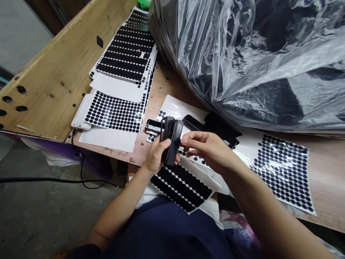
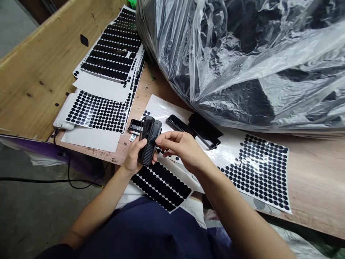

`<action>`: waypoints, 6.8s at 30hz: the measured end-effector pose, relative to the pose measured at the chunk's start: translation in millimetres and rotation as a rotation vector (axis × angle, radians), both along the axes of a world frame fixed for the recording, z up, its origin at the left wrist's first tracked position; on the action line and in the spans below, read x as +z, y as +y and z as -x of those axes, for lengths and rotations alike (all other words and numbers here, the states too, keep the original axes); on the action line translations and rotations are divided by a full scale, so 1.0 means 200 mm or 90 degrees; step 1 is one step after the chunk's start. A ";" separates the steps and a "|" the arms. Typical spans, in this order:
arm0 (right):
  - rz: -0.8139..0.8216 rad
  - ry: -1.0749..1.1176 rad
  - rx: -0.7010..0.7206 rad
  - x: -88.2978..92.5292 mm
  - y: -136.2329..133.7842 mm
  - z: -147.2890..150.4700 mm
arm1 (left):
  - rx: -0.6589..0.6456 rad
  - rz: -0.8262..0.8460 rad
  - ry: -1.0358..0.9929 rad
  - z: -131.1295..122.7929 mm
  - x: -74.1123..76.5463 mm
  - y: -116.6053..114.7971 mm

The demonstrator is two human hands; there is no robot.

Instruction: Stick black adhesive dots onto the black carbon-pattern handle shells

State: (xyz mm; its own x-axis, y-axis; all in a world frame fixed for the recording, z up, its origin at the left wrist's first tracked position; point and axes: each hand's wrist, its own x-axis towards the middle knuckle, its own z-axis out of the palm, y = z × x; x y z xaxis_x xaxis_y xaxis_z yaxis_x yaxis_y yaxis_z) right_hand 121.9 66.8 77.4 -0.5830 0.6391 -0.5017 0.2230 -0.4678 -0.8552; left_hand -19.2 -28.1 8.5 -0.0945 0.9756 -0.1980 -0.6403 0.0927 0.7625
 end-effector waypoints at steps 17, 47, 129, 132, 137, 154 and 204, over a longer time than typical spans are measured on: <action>-0.206 -0.043 0.025 0.04 -0.04 0.04 | 0.017 0.048 0.004 0.00 0.00 0.00; -0.311 0.020 -0.122 -0.03 -0.05 -0.12 | -0.037 -0.023 -0.061 0.02 -0.03 0.00; -0.017 0.060 -0.086 0.05 -0.03 -0.18 | 0.123 0.041 -0.095 0.01 -0.01 0.01; -0.038 -0.009 0.052 0.08 0.01 -0.15 | 0.077 0.040 -0.070 0.01 -0.02 0.01; -0.199 0.013 0.022 0.05 0.04 -0.03 | -0.020 0.009 -0.041 0.00 0.00 -0.01; -0.639 -0.313 0.204 -0.23 0.21 0.12 | 0.073 0.049 -0.117 0.02 0.01 0.00; -0.043 -0.008 0.064 0.05 -0.01 0.09 | 0.071 0.076 -0.113 0.01 -0.01 0.00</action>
State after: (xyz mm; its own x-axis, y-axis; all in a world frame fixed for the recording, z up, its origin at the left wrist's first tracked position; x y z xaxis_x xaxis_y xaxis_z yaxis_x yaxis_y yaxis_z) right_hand 104.2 65.1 88.3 -0.6393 0.6106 -0.4674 0.2764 -0.3846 -0.8807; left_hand -22.0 -28.4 6.3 -0.1542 0.9297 -0.3345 -0.7750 0.0961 0.6246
